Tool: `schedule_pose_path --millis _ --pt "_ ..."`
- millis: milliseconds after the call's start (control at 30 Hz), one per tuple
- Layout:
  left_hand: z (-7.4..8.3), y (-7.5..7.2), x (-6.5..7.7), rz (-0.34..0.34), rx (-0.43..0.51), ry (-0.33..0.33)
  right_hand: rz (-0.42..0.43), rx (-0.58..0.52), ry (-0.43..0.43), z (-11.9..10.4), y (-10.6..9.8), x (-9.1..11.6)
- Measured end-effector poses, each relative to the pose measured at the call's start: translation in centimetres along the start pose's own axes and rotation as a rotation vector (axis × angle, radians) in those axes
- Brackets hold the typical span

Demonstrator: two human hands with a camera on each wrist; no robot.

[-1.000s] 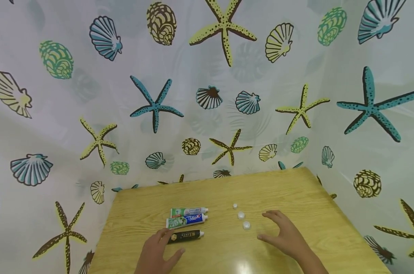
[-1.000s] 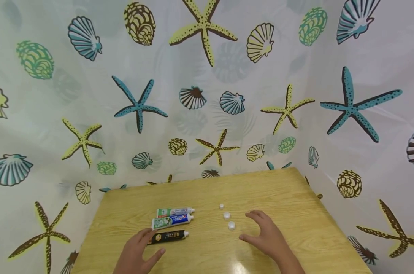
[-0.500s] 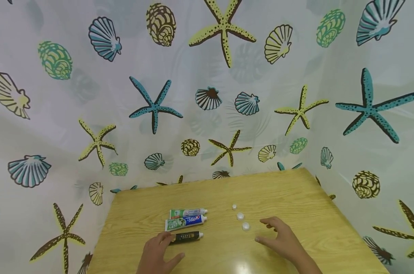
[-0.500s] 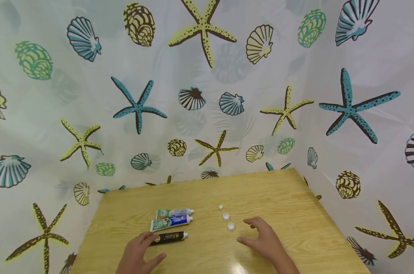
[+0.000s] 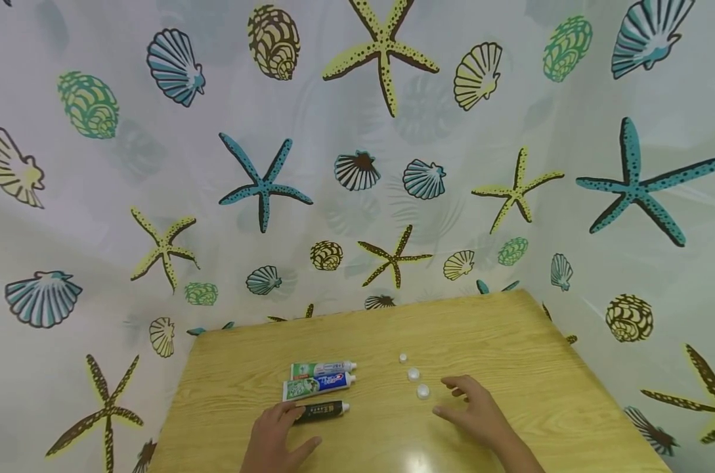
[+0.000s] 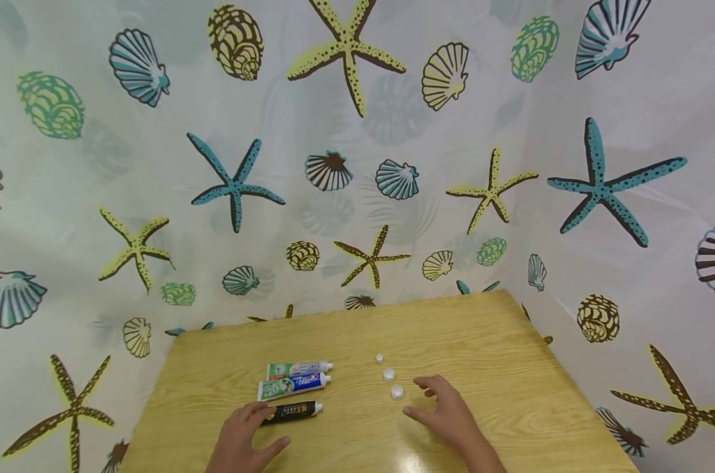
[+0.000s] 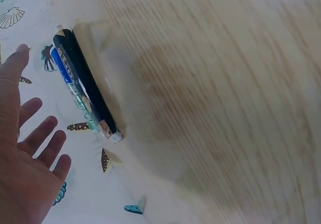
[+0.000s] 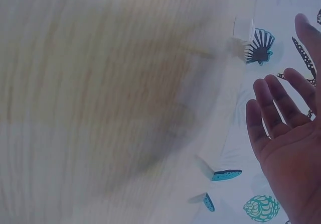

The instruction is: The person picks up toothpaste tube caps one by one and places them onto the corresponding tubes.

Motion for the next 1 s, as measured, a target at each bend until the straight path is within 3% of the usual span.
schedule_pose_path --millis 233,1000 --pt "-1.0 1.4 -0.6 0.003 0.037 -0.011 -0.016 -0.023 0.021 0.1 0.7 -0.5" --pt "-1.1 3.4 -2.5 -0.056 0.051 -0.021 -0.039 0.010 0.033 0.6 2.5 -2.8"
Point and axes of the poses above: each hand's wrist, its own x-axis away from the middle knuckle, its own y-axis out of the palm, z = x × y, the point moved 3 cm from there along -x, towards the middle knuckle, and after that the axes turned 3 degrees about -z, right-handed, at the moved point
